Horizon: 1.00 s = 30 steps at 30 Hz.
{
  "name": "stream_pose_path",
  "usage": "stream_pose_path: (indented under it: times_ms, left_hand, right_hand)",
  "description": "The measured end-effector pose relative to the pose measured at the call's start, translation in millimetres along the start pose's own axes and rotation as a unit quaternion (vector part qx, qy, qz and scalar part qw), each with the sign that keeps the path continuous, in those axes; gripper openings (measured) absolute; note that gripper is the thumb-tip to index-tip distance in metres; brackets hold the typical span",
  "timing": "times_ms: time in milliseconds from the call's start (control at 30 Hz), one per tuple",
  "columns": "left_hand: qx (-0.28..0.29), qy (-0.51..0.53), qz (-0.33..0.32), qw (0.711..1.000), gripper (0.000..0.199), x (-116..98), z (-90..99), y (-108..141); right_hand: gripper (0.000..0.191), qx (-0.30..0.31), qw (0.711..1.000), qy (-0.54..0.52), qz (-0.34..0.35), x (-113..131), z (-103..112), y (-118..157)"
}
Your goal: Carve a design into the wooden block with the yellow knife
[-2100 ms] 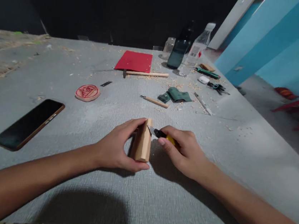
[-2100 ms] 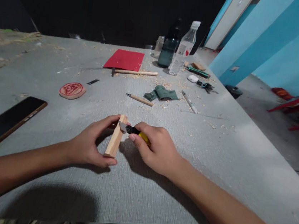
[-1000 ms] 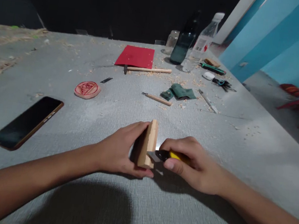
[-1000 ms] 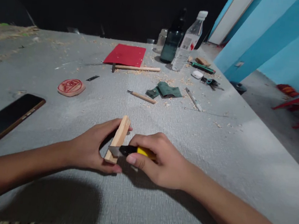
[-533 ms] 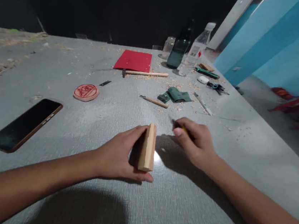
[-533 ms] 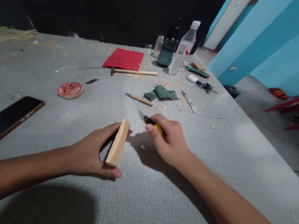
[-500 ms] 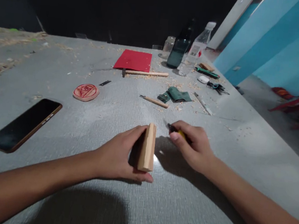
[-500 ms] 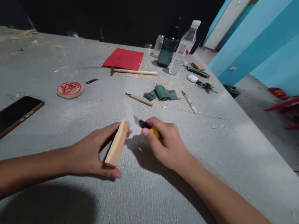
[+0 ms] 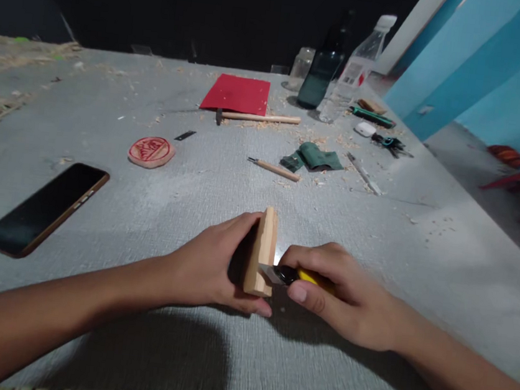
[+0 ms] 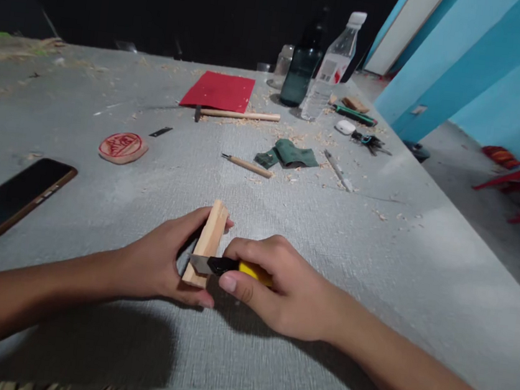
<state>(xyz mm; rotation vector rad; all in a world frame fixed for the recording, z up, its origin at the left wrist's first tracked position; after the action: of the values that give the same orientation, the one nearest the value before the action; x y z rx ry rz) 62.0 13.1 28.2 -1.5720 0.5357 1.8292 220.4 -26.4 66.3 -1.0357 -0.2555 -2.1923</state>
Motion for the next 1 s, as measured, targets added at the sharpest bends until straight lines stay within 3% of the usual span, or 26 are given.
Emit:
stream_pose_path:
  times_ms: [167, 233, 267, 367, 467, 600, 700, 800, 1000]
  left_hand:
    - [-0.005, 0.002, 0.007, 1.000, 0.092, 1.6, 4.7, -3.3]
    - [-0.002, 0.001, 0.009, 1.000, 0.095, 0.9, 3.9, -5.1]
    - [0.006, 0.001, 0.009, 1.000, 0.098, -0.2, 1.5, -5.4]
    - [0.050, 0.009, 0.006, 0.999, 0.108, -4.1, -12.0, -3.4]
    - [0.059, 0.018, -0.003, 0.998, 0.103, -6.6, -17.9, -1.1]
    - [0.043, 0.033, -0.022, 0.998, 0.100, -6.8, -12.1, -2.3]
    - [0.041, 0.042, -0.031, 0.998, 0.087, -7.0, -9.1, -2.7]
    - [0.042, 0.039, -0.036, 0.998, 0.080, -8.3, -9.4, -2.5]
    - [0.036, 0.015, -0.036, 0.999, 0.079, -9.2, -9.2, -2.7]
  right_hand:
    - [0.039, -0.044, 0.997, 0.062, 0.010, -1.6, 5.0, -6.3]
    - [0.038, -0.108, 0.984, 0.138, -0.026, -18.5, 22.8, -10.6]
    - [0.040, -0.167, 0.965, 0.187, -0.080, -32.7, 39.5, -10.2]
    - [0.051, -0.266, 0.928, 0.217, -0.142, -62.2, 80.5, -5.4]
    - [0.050, -0.319, 0.911, 0.219, -0.141, -60.7, 94.8, 1.9]
    - [0.042, -0.224, 0.949, 0.207, -0.079, -26.1, 51.5, -1.4]
    - [0.032, -0.147, 0.972, 0.184, 0.015, 0.4, 18.0, -2.9]
    - [0.024, -0.100, 0.982, 0.145, 0.073, 11.7, 7.5, -0.7]
    - [0.029, -0.007, 0.997, 0.053, 0.063, 12.8, 3.1, 1.4]
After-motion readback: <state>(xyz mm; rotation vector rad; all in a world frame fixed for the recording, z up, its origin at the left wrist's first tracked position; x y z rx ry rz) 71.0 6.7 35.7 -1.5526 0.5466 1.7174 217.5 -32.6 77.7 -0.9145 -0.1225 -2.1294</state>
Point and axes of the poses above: each hand's wrist, its own y-axis away from the middle knuckle, its own z-axis out of the back of the hand, x = y × z, the point moved 7 cm from there along -y, towards the middle knuckle, and after that the axes turned 14 degrees about y, right-handed, at the moved point
